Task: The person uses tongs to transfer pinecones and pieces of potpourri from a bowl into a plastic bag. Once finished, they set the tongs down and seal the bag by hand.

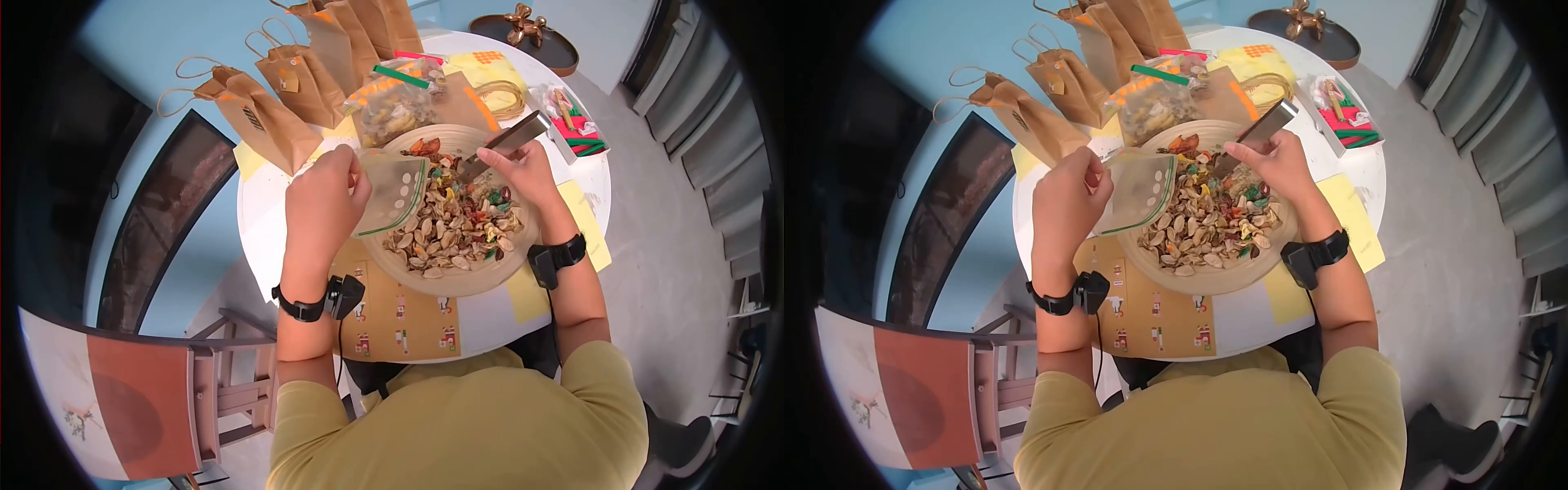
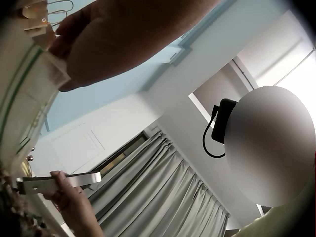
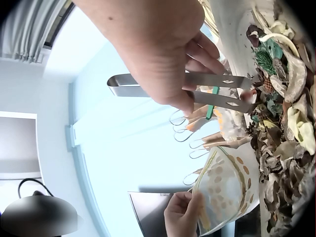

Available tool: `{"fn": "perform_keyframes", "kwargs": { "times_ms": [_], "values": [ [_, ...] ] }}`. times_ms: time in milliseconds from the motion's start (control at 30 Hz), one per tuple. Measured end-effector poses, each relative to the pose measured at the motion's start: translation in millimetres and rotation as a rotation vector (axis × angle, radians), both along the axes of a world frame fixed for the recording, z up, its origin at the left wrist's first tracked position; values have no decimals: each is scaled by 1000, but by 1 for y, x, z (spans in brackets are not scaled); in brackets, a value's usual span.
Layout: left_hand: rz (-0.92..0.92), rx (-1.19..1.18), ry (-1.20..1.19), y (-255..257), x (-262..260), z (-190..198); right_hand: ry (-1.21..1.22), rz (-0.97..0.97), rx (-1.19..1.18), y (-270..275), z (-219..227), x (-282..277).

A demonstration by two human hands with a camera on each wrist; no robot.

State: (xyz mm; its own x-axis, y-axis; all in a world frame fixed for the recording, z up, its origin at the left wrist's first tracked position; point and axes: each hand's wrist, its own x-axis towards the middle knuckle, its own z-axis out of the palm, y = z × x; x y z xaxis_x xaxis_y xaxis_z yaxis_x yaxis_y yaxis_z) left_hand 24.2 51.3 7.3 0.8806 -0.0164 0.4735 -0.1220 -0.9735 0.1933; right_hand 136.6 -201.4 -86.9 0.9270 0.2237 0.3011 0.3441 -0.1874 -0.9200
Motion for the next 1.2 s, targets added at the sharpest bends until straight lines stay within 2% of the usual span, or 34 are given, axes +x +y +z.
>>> {"fn": "perform_keyframes", "kwargs": {
  "times_ms": [67,100,167,200,267,400,500,567,667,800,900,1000,1200],
  "values": [
    [-16,-198,-53,-2,-3,-9,47,23,179,1,2,-1],
    [-18,-198,-49,-2,-5,-16,51,21,180,2,1,-1],
    [-39,-388,-45,-1,-8,-27,40,17,188,2,-1,0],
    [-39,-390,-43,-1,-10,-29,41,16,187,2,-1,0],
    [-59,-547,38,-2,-14,-35,82,44,168,0,-3,1],
    [-126,-644,50,-2,-9,-54,122,93,178,-1,2,-3],
    [-231,-788,-26,2,-3,-71,104,133,194,1,4,-8],
    [-264,-939,-20,4,-3,-75,278,76,52,6,21,-19],
    [-285,-1044,-92,9,0,-81,251,88,120,13,3,-14],
    [-278,-1040,-115,8,0,-86,294,103,107,15,4,-16],
    [-332,-952,-163,3,0,-88,300,109,57,14,6,-17],
    [-348,-924,-126,0,-3,-91,312,106,106,11,9,-17],
    [-344,-950,-98,-9,-7,-90,320,154,396,19,22,-30]
  ]
}}
